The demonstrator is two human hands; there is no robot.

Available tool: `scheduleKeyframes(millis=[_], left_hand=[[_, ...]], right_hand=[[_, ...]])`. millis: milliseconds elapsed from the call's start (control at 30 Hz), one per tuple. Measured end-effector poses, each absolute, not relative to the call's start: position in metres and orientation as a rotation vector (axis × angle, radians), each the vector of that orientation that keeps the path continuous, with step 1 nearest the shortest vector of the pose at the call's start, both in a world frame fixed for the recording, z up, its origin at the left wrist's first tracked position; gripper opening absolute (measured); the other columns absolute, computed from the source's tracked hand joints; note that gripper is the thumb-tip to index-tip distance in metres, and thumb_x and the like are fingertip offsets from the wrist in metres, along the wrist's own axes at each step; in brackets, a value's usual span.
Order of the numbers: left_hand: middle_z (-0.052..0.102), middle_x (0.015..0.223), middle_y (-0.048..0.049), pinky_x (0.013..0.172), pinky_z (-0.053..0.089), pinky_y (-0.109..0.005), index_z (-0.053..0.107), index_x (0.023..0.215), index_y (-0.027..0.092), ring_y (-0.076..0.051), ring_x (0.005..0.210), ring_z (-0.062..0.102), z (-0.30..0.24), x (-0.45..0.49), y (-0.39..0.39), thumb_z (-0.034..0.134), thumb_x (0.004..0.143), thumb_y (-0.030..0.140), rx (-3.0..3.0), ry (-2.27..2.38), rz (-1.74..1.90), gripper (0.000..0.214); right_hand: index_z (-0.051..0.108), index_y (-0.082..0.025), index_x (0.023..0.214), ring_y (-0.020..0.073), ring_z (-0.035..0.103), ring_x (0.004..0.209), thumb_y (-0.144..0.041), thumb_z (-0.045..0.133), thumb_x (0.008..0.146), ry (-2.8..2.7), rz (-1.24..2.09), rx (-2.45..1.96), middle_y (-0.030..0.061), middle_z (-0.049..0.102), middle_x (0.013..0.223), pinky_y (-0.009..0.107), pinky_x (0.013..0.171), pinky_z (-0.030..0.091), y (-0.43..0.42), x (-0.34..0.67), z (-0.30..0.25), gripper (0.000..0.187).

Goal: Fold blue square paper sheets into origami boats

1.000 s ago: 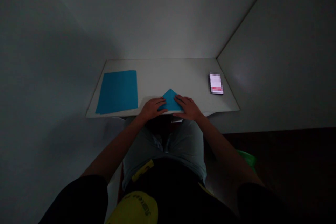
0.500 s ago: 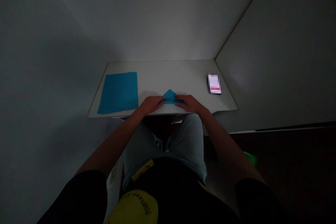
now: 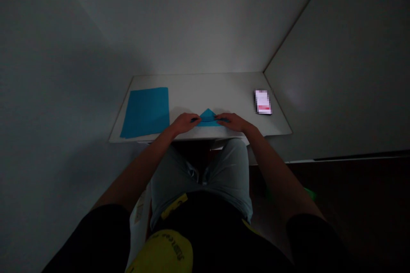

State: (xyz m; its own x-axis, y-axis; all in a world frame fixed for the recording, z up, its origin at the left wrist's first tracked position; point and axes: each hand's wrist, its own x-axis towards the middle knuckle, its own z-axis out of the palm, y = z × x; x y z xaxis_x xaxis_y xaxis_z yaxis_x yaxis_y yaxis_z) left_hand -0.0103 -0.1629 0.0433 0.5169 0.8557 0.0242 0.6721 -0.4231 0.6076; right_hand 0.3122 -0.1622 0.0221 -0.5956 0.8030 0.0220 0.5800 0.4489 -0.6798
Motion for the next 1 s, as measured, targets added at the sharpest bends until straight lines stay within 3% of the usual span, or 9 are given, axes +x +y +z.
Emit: scheduleKeyframes(millis=[133,233,367,533,667,767,867,1000], left_hand=[[0.084,0.123,-0.0027,0.105,0.059,-0.036,0.081,0.116,0.028,-0.024,0.114,0.079,0.053,-0.008,-0.160,0.064,0.096,0.037,2.143,1.234,0.335,0.028],[0.083,0.129,-0.0029,0.109,0.057,-0.033,0.080,0.120,0.026,-0.023,0.120,0.077,0.060,-0.005,-0.160,0.061,0.099,0.041,2.114,1.244,0.237,0.032],[0.082,0.131,-0.0031,0.112,0.055,-0.033,0.078,0.124,0.025,-0.024,0.124,0.076,0.064,-0.005,-0.159,0.069,0.096,0.041,2.154,1.207,0.201,0.033],[0.076,0.139,-0.0064,0.112,0.056,-0.035,0.071,0.136,0.023,-0.024,0.125,0.075,0.061,-0.003,-0.161,0.072,0.094,0.028,2.228,1.208,0.258,0.042],[0.065,0.149,-0.0124,0.108,0.057,-0.043,0.067,0.142,0.023,-0.029,0.127,0.071,0.058,0.008,-0.174,0.077,0.092,0.025,2.423,1.348,0.313,0.051],[0.067,0.145,-0.0134,0.116,0.051,-0.051,0.072,0.136,0.023,-0.033,0.138,0.062,0.051,0.020,-0.189,0.071,0.097,0.020,2.579,1.389,0.365,0.039],[0.070,0.146,-0.0111,0.120,0.048,-0.052,0.074,0.135,0.025,-0.031,0.141,0.061,0.037,0.027,-0.204,0.059,0.104,0.017,2.627,1.316,0.350,0.036],[0.057,0.166,-0.0133,0.129,0.042,-0.053,0.060,0.156,0.020,-0.032,0.155,0.052,0.019,0.019,-0.221,0.051,0.111,0.034,2.584,1.347,0.385,0.048]], right_hand=[[0.078,-0.036,0.137,0.0275,0.071,0.134,-0.048,0.060,0.108,-2.335,1.054,-1.184,0.0025,0.076,0.144,0.053,0.119,0.055,-0.152,0.313,0.026,0.036],[0.079,-0.033,0.136,0.0293,0.073,0.130,-0.050,0.063,0.106,-2.307,1.121,-1.206,0.0051,0.078,0.141,0.052,0.117,0.056,-0.148,0.313,0.028,0.038],[0.078,-0.030,0.136,0.0289,0.073,0.127,-0.041,0.069,0.102,-2.343,1.077,-1.196,0.0071,0.077,0.141,0.051,0.113,0.057,-0.144,0.314,0.027,0.037],[0.073,-0.029,0.140,0.0270,0.071,0.129,-0.026,0.070,0.099,-2.366,0.894,-1.233,0.0068,0.075,0.143,0.049,0.115,0.054,-0.148,0.305,0.027,0.042],[0.067,-0.024,0.147,0.0322,0.066,0.133,-0.026,0.071,0.099,-2.394,0.488,-1.387,0.0134,0.071,0.147,0.051,0.113,0.050,-0.169,0.284,0.032,0.048],[0.070,-0.023,0.142,0.0337,0.064,0.132,-0.024,0.064,0.104,-2.393,0.207,-1.451,0.0160,0.070,0.147,0.050,0.111,0.046,-0.190,0.267,0.030,0.039],[0.074,-0.023,0.137,0.0313,0.066,0.132,-0.022,0.057,0.108,-2.445,0.160,-1.405,0.0144,0.072,0.145,0.048,0.111,0.047,-0.211,0.258,0.020,0.034],[0.059,-0.021,0.159,0.0314,0.058,0.148,-0.038,0.050,0.114,-2.454,0.207,-1.313,0.0145,0.062,0.162,0.052,0.121,0.045,-0.230,0.265,0.003,0.049]])
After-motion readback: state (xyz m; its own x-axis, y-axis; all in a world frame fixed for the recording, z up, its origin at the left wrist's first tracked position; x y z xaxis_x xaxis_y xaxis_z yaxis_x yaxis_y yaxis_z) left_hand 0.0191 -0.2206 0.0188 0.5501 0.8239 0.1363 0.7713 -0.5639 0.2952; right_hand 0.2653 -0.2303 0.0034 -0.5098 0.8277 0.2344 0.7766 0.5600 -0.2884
